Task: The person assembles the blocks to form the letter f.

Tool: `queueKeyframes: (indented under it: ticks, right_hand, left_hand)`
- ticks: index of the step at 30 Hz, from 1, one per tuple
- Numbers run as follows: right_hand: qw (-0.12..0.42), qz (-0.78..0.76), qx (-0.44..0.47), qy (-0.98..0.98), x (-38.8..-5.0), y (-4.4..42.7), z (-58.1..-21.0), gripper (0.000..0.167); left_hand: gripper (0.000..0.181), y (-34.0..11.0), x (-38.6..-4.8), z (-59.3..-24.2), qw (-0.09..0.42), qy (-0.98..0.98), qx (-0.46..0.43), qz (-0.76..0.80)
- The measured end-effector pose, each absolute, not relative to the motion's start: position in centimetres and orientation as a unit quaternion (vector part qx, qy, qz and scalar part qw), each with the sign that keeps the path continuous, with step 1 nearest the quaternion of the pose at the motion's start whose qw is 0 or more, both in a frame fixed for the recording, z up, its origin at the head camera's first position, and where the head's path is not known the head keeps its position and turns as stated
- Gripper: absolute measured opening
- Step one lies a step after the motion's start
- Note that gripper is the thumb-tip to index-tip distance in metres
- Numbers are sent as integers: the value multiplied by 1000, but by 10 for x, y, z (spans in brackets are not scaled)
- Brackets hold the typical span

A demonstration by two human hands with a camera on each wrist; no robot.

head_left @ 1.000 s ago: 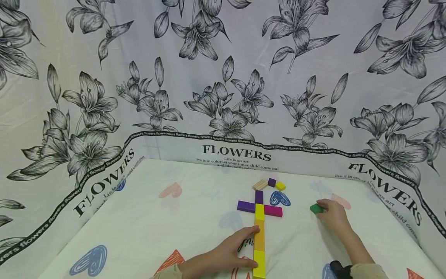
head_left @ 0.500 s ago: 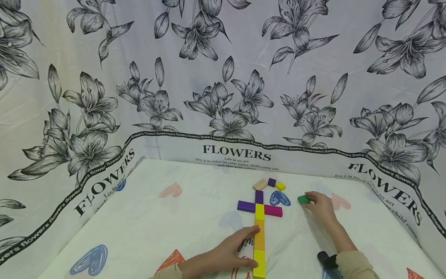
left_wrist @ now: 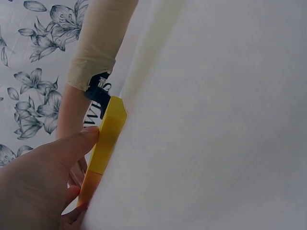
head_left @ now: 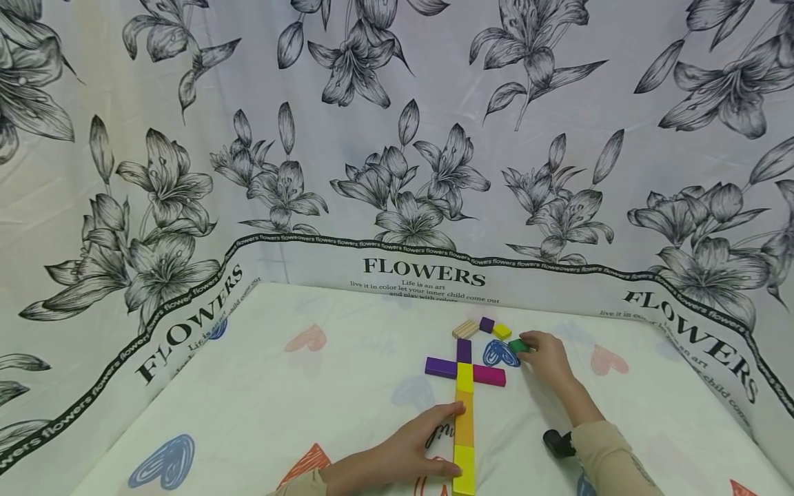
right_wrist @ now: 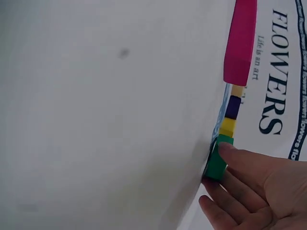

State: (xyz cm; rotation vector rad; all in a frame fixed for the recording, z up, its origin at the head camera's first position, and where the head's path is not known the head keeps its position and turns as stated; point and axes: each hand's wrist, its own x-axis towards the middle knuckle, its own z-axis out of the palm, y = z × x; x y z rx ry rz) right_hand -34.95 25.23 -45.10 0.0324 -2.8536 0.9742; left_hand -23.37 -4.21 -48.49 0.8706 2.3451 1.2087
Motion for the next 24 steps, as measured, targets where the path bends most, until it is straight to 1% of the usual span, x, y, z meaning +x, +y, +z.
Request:
queueKeyframes:
  ticks: [10, 19, 24]
  right_hand:
    - [55, 307, 0, -950, -359, 250, -453, 41]
    - [50, 277, -35, -959, -359, 246, -452, 45]
    - [52, 270, -35, -961, -357, 247, -452, 47]
  left_hand:
    - [85, -41, -233, -486, 177, 829, 318, 424]
    - [85, -40, -232, -484, 176, 828, 323, 423]
    - [85, -39, -232, -485, 178, 827, 325, 423]
